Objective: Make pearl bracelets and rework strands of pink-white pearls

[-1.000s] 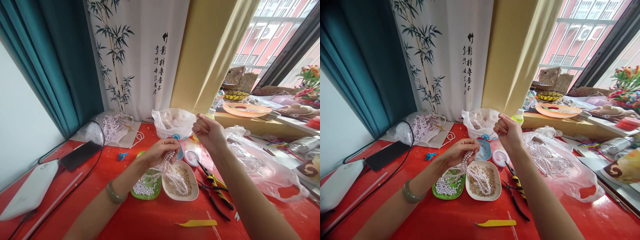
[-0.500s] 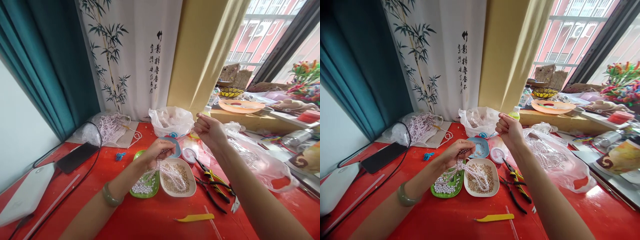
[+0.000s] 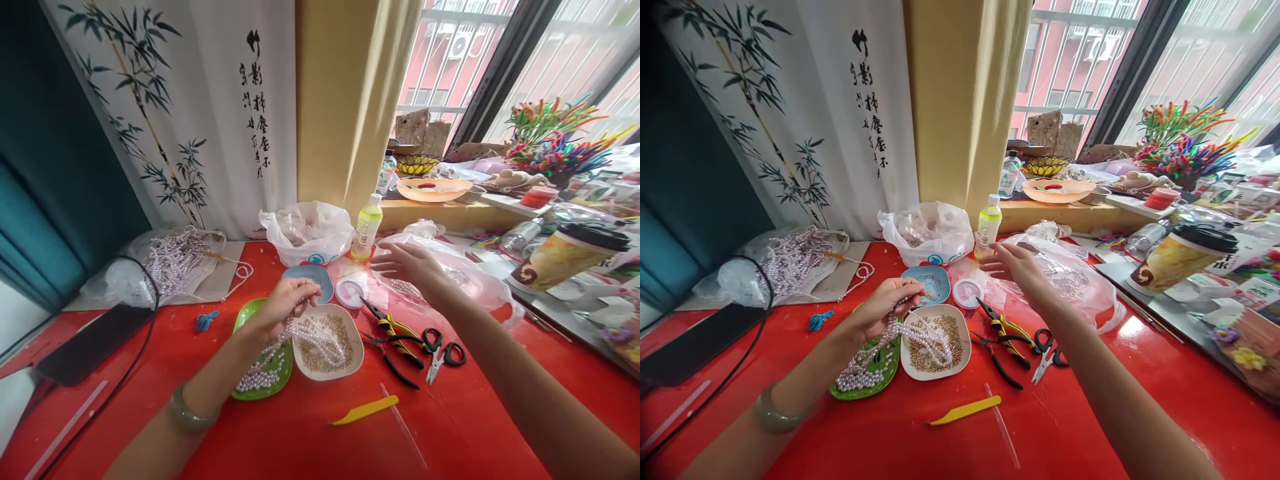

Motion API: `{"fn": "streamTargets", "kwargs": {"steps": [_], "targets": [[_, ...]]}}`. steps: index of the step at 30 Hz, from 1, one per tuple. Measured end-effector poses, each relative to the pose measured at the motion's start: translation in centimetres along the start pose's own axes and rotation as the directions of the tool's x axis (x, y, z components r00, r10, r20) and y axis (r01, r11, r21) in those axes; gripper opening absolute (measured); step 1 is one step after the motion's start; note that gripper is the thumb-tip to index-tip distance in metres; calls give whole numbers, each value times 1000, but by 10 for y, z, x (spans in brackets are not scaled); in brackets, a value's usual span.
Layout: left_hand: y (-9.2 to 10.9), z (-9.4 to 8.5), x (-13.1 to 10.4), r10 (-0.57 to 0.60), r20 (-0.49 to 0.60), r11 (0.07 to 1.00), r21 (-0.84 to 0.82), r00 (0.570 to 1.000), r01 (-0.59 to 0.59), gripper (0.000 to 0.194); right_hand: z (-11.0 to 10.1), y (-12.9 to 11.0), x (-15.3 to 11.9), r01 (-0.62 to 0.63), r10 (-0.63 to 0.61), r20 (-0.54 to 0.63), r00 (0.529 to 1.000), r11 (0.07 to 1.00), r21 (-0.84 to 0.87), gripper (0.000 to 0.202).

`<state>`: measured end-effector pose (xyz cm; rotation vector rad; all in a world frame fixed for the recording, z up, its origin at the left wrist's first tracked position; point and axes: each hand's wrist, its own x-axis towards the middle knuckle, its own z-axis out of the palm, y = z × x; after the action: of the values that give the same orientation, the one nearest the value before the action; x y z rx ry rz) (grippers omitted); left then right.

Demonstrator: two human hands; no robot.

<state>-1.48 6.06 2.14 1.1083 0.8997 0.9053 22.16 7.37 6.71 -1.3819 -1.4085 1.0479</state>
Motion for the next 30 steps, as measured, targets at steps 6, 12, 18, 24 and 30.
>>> {"fn": "streamTargets", "kwargs": {"steps": [6,12,18,24,30], "targets": [[-11,-2,8,-11,-47,995,-102,999,6,19,-2,61,-59,19,-259,-89,962,387,-922,27],[-11,-3,5,-27,-119,990,-143,992,10,24,5,98,-83,135,-287,97,953,114,-984,35],[-9,-7,5,-81,-105,988,-139,991,66,25,3,121,-90,244,-346,165,924,196,-950,55],[-12,-7,8,-49,-107,996,-76,993,41,27,-21,106,-64,37,-57,12,998,453,-891,29],[-8,-1,5,25,-138,999,34,990,-20,23,-23,85,-35,71,148,141,979,401,-913,23]]}}
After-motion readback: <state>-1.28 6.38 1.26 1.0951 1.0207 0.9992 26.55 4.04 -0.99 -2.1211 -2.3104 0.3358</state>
